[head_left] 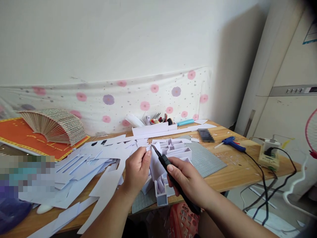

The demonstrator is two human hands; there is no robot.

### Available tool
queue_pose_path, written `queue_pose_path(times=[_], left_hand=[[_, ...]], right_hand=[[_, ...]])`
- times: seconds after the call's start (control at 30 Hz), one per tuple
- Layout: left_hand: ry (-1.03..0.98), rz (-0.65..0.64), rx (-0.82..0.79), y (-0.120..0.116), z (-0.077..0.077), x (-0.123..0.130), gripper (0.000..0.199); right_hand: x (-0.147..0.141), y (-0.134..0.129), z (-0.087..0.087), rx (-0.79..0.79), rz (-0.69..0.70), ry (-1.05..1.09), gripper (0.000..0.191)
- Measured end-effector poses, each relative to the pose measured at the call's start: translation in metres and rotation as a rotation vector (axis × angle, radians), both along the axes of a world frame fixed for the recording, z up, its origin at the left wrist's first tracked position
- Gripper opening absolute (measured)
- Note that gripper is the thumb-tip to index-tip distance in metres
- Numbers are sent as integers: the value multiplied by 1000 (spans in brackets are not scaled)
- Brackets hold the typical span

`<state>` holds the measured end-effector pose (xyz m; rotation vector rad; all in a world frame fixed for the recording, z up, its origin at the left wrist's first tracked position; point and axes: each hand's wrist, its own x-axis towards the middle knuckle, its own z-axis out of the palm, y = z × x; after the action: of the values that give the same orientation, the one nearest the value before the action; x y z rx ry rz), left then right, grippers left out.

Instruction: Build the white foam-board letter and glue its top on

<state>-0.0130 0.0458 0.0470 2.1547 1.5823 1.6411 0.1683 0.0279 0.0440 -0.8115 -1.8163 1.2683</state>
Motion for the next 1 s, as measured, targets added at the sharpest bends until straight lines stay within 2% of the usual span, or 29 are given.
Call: queue_pose_path(times=[0.13, 0.37, 0.53, 0.63, 0.73, 0.8, 0.87, 0.93, 1.0], left_hand=[[-15, 91, 111, -2, 3, 5, 32], [-15, 176, 192, 0, 13, -1, 32], [-81, 195, 215, 0, 30, -6, 31], [-190, 245, 269, 2, 44, -15, 28], [-316, 269, 301, 6, 53, -29, 27], [-387, 208, 236, 8, 52, -37, 26], [-461, 145, 135, 7, 43, -41, 25], [-519, 100, 46, 5, 28, -41, 27], [-564, 54, -24, 2, 11, -40, 29]], right_hand=[[-1, 0, -2, 87, -36, -75, 39], [-1, -1, -8, 115, -19, -185, 39], [0, -4, -14, 130, -6, -264, 35], [-2, -6, -15, 148, -7, -365, 35], [6, 0, -14, 98, -16, -380, 37], [22, 14, -13, 71, -128, -352, 40], [48, 37, -16, 153, -349, -407, 42], [80, 63, -27, 266, -554, -635, 35], [112, 87, -44, 254, -633, -939, 28]])
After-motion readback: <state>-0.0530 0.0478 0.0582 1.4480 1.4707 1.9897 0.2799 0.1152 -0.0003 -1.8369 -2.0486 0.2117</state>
